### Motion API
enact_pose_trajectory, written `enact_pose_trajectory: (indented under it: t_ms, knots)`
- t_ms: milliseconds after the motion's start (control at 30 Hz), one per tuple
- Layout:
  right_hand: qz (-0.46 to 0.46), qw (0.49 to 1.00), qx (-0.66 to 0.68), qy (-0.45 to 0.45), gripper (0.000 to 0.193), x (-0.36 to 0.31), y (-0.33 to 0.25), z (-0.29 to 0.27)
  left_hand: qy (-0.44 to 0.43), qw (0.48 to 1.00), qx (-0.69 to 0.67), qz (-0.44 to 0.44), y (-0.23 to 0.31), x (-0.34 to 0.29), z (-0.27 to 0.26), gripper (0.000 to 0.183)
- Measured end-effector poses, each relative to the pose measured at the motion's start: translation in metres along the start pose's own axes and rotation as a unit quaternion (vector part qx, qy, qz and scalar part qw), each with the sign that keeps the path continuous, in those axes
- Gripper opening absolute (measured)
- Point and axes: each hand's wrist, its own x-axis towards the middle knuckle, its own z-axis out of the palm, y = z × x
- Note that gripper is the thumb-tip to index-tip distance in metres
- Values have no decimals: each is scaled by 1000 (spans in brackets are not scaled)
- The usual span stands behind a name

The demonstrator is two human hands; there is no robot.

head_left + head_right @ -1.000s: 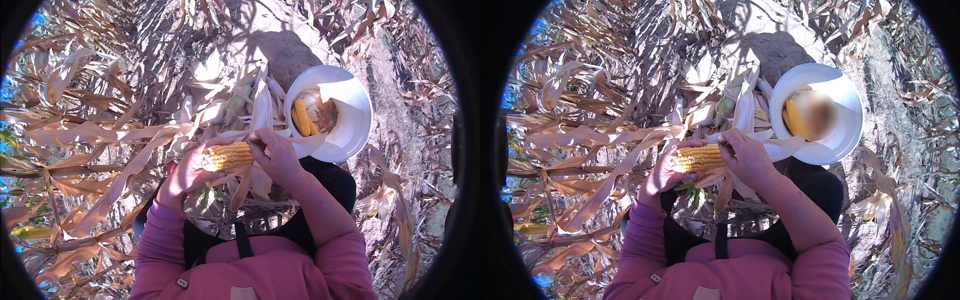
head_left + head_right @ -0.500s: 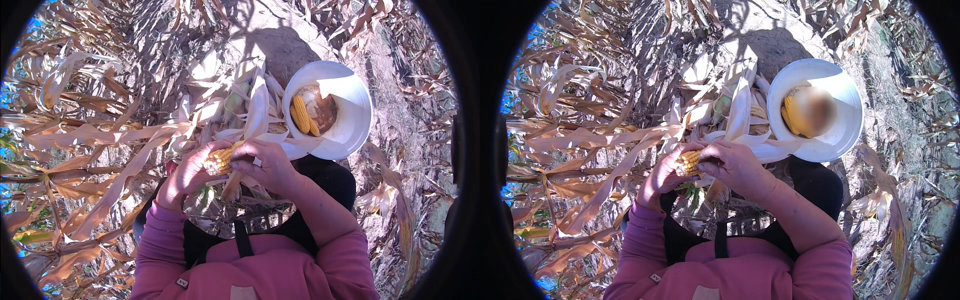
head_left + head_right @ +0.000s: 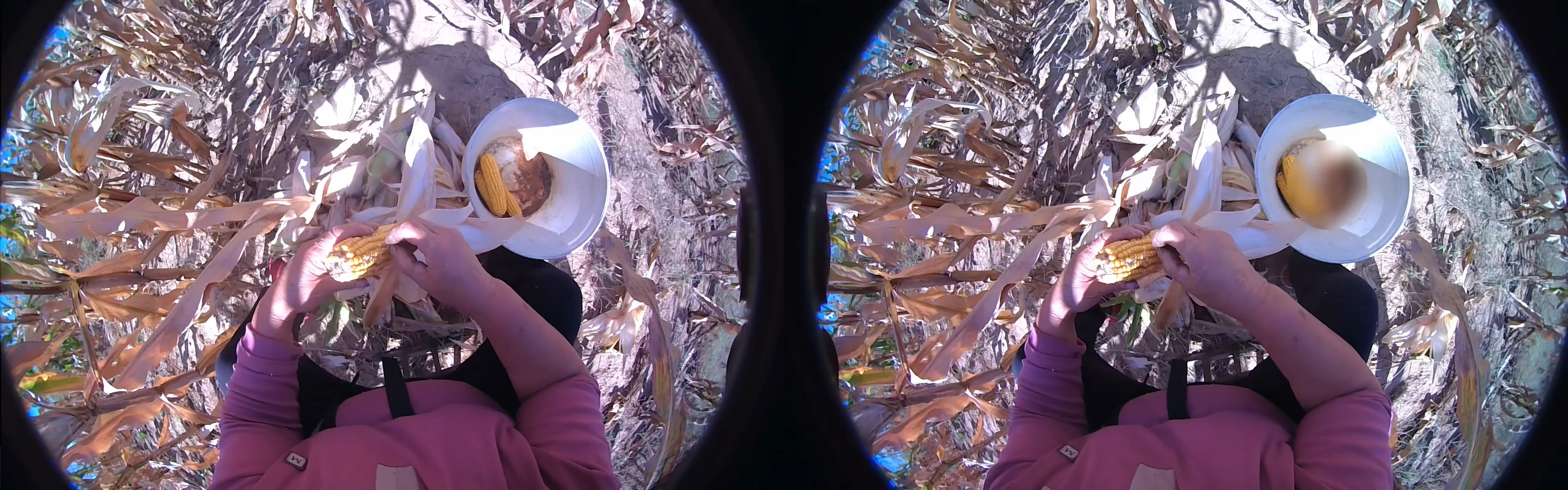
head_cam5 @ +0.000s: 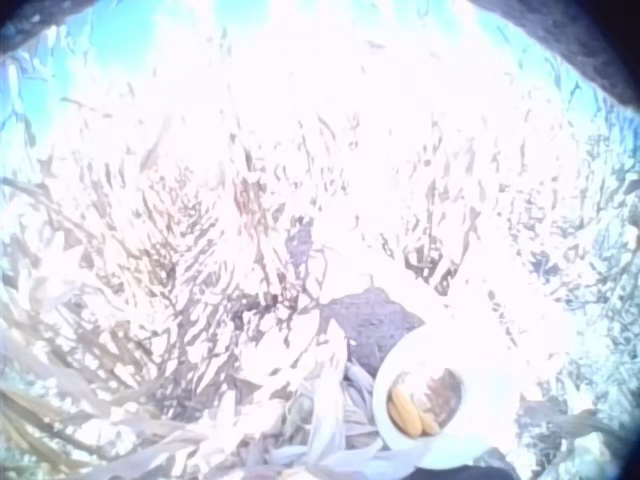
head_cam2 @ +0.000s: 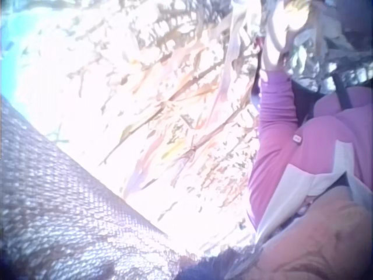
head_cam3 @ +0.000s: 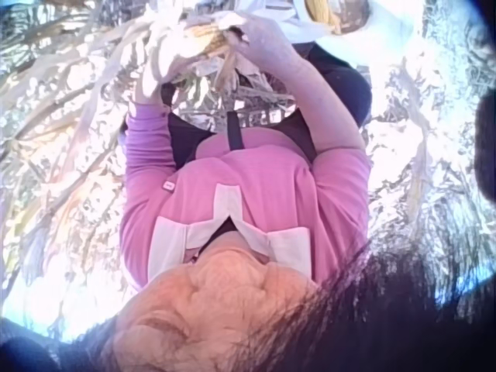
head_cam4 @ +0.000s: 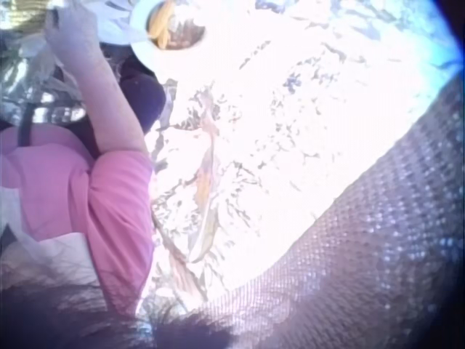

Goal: The person sits in a cornfield and shucks corn cobs by hand, removing the husks and silk. The cleaned cobs are placed into a white bucket beside them.

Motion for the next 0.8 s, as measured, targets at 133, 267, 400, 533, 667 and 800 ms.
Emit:
enact_pose_trajectory:
  t_ms: [133,267,400,533,667,800]
  knots:
    - [-9,996,31,85,11,1,9,1,-13,998,4,68,2,2,1,57]
    - [62,993,90,52,15,4,13,-9,-13,992,-95,75,10,3,3,50]
    - [122,978,170,27,26,5,18,-5,58,998,-22,8,4,3,-6,49]
    - [102,990,82,-45,53,4,26,10,56,995,29,79,-4,8,-9,47]
    - [83,975,-174,-111,74,3,19,12,152,981,-72,93,-4,9,0,43]
    - [95,964,-210,-130,44,4,23,21,294,933,-160,135,-6,18,-5,33]
